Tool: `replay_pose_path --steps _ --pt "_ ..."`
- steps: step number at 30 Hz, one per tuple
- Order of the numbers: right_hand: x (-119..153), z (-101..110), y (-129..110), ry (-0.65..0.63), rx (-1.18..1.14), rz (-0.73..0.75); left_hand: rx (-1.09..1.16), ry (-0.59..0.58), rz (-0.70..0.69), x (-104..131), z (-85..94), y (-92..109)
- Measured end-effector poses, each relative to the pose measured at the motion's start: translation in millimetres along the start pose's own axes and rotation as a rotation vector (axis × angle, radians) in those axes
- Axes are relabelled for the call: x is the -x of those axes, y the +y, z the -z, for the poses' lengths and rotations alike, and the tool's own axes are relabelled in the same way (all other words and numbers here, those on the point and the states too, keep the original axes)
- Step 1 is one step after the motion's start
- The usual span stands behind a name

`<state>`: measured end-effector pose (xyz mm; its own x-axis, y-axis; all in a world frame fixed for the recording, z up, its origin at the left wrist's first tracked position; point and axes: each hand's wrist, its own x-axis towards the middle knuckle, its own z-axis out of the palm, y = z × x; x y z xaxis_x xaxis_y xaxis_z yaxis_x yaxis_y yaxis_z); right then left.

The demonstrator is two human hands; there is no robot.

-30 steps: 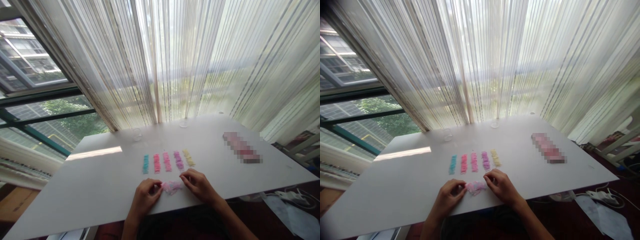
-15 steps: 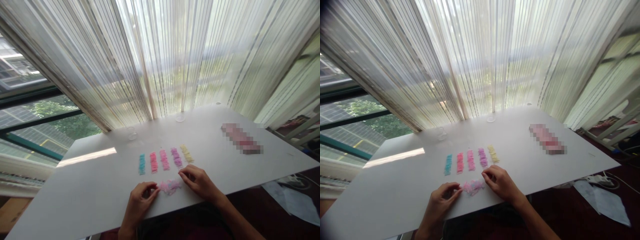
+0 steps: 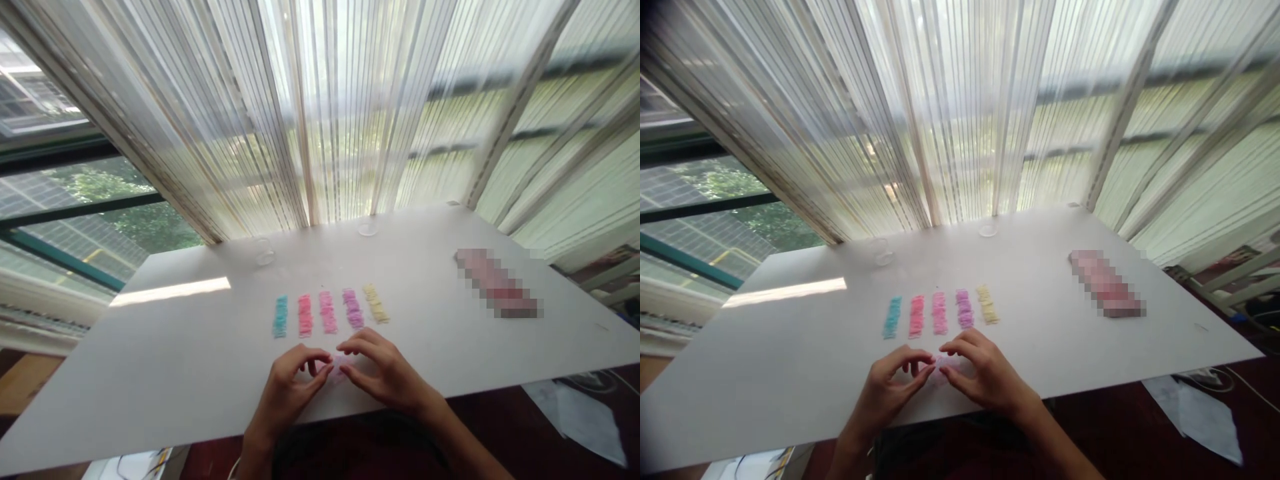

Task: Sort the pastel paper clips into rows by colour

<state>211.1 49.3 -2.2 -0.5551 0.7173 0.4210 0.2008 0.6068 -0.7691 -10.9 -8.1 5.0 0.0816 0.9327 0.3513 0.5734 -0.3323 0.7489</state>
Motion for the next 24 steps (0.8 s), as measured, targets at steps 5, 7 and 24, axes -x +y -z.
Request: replay_pose_path --steps 5,7,24 --pt "2 -5 4 0.012 -0.001 -0.017 0.056 0.011 0.015 -2 -10.1 -3" --pt "4 -6 5 0.018 -0.002 -0.033 0.068 0.012 0.03 -1 -11.2 -4" --pt "3 -4 3 0.064 0.003 -0.042 0.074 0.052 -0.025 1 -14.3 -5"
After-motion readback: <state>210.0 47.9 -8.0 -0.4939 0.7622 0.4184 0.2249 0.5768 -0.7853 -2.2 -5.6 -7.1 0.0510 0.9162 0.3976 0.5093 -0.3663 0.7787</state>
